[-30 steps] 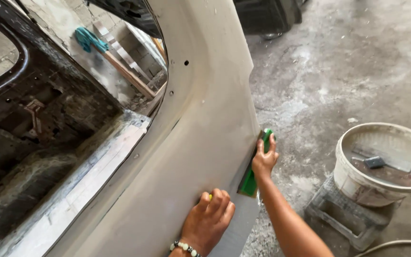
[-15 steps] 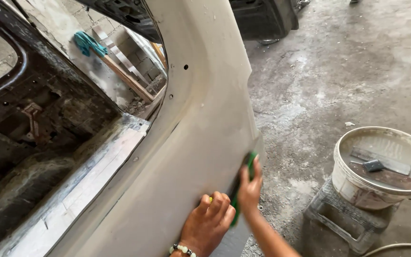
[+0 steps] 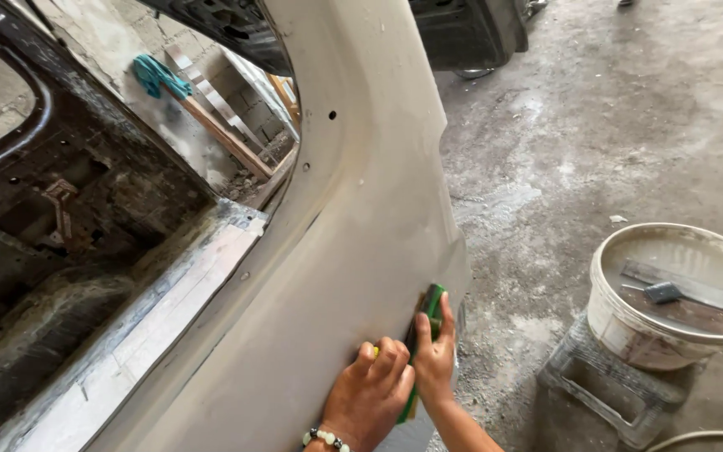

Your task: The person sands the surface of a car door using a green sanding block and a yellow cloth. They repeatedly rub the block and cloth against the door panel, occasionally dipping the cloth into a bucket of water to clean the surface.

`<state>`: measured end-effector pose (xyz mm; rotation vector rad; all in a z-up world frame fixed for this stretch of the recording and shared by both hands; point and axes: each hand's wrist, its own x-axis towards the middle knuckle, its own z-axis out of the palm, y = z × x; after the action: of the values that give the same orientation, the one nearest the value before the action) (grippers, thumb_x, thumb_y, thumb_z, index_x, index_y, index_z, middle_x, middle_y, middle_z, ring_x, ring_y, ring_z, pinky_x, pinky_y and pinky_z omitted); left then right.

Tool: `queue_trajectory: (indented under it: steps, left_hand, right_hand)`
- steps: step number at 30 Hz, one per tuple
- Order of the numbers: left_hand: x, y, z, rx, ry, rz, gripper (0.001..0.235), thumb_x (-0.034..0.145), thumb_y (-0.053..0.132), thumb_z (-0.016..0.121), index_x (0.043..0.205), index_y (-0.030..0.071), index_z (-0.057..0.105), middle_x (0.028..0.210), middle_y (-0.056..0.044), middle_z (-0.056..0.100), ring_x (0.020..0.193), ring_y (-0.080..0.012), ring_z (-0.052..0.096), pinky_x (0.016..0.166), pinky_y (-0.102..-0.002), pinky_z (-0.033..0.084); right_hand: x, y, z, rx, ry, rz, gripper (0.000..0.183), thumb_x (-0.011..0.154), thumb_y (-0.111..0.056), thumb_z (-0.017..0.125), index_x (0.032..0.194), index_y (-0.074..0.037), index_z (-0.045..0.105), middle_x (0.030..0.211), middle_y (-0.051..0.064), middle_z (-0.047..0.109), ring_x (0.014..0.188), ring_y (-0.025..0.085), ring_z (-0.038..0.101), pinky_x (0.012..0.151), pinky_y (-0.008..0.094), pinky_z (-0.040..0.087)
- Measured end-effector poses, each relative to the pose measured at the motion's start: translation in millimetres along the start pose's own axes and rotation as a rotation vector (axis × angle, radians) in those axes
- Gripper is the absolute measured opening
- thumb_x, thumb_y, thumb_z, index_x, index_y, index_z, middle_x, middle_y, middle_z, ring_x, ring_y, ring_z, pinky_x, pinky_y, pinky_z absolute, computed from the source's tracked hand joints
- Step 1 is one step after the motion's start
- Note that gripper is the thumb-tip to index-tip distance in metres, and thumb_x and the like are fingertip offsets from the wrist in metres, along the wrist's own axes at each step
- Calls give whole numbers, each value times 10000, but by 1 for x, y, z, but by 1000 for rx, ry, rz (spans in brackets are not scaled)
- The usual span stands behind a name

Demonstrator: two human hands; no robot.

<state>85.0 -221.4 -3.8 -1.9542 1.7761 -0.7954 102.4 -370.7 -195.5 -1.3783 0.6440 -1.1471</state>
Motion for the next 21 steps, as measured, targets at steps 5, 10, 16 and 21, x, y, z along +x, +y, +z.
queue_trajectory:
  steps: [5, 10, 16, 21]
  left_hand:
    - [-2, -1, -4, -34, 20, 14, 188, 883, 255, 590, 962, 128, 704, 1175, -85, 623, 1202, -259, 474, 990, -405, 363]
    - [-1, 6, 0, -18, 7, -13, 175, 862, 229, 596, 959, 134, 706, 1178, -67, 625, 1212, -251, 466, 1003, -402, 367]
    - [-5, 4, 3, -13, 15, 11, 210, 857, 260, 594, 967, 122, 708, 1164, -92, 630, 1200, -262, 480, 991, -407, 365]
    - [-6, 7, -3, -2, 13, -10, 186, 867, 242, 593, 967, 133, 705, 1167, -71, 625, 1194, -244, 494, 1012, -408, 352]
  right_hand:
    - [84, 23, -3, -77, 134, 384, 583, 1017, -346, 576, 1544, -127, 454, 1479, 206, 554, 1364, 327, 539, 1163, 414, 397]
    - [38, 19, -4, -58, 103, 218, 587, 1036, -333, 570, 1547, -86, 419, 1562, 206, 485, 1441, 324, 461, 1192, 421, 340]
    - [-8, 10, 2, -47, 21, 234, 638, 998, -331, 587, 1572, -118, 409, 1521, 245, 437, 1397, 362, 440, 1158, 458, 336]
    - [46, 15, -5, -147, 114, 563, 639, 1019, -407, 558, 1616, -223, 424, 1435, 266, 533, 1287, 350, 564, 1147, 442, 420]
